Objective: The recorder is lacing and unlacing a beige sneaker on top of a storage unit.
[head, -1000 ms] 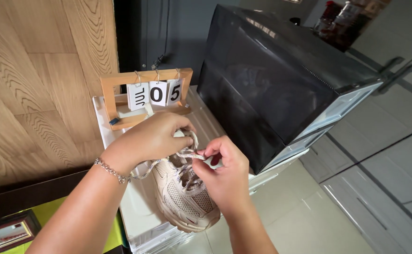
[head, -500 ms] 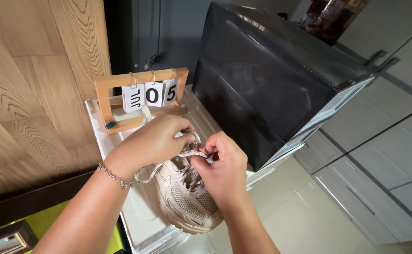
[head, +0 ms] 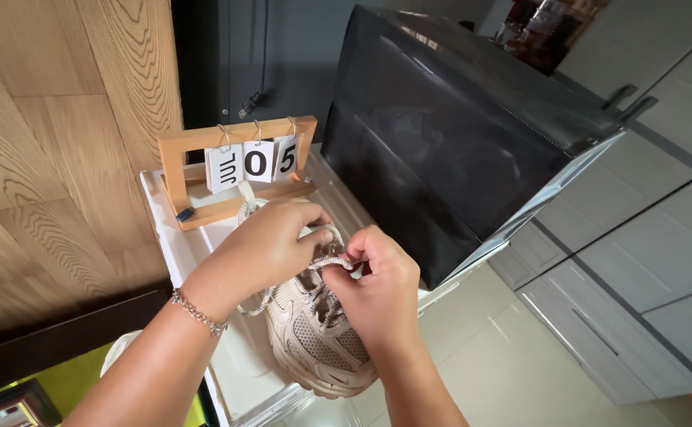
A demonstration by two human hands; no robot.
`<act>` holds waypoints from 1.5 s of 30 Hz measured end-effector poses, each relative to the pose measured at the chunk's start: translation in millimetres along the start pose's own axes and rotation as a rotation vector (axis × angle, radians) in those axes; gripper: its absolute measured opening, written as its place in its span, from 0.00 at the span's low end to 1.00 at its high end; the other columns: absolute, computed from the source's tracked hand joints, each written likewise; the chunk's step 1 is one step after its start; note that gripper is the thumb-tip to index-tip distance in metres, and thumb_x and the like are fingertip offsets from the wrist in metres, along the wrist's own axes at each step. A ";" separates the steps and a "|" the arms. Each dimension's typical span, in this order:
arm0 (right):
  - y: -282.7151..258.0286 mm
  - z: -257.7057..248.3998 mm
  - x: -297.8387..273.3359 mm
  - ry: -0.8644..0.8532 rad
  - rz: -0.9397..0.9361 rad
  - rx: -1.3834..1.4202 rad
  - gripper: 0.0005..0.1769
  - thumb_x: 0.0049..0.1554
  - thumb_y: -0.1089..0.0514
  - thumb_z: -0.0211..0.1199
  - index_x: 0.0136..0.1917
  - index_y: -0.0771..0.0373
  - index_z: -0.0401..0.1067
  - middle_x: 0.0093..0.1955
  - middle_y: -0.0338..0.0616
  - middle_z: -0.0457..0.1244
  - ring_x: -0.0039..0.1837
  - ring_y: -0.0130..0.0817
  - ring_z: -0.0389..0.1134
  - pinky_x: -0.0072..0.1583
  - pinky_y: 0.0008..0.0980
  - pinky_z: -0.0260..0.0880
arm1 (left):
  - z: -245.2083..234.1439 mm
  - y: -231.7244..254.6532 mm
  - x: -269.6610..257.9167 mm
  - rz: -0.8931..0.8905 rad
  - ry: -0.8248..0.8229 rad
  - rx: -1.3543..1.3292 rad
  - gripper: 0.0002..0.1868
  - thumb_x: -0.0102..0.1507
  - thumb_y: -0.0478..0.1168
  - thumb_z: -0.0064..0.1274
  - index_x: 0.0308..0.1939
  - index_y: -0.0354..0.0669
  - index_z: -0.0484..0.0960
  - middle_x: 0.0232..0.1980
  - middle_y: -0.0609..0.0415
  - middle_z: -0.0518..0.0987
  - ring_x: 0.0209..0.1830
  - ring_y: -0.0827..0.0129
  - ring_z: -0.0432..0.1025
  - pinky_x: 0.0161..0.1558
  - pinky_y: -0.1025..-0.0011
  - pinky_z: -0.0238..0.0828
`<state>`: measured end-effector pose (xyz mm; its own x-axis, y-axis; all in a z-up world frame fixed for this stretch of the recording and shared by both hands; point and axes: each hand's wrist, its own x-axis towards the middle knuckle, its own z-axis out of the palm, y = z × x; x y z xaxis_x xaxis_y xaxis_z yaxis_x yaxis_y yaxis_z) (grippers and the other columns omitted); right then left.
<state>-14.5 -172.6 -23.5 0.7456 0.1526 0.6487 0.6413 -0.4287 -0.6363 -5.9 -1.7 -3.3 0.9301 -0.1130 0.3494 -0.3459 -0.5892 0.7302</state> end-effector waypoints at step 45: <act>16.6 -18.5 43.9 -0.389 0.060 0.087 0.17 0.47 0.67 0.74 0.42 0.64 0.65 0.34 0.39 0.67 0.37 0.21 0.69 0.39 0.25 0.68 | -9.6 30.2 -8.1 -0.143 -0.109 0.011 0.15 0.66 0.51 0.51 0.42 0.42 0.78 0.36 0.47 0.83 0.35 0.58 0.77 0.40 0.63 0.71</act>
<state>25.6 -189.5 2.1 0.7842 0.4627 0.4134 0.5952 -0.3729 -0.7118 -25.0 -10.9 21.5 0.9778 -0.1134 0.1759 -0.2082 -0.6138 0.7615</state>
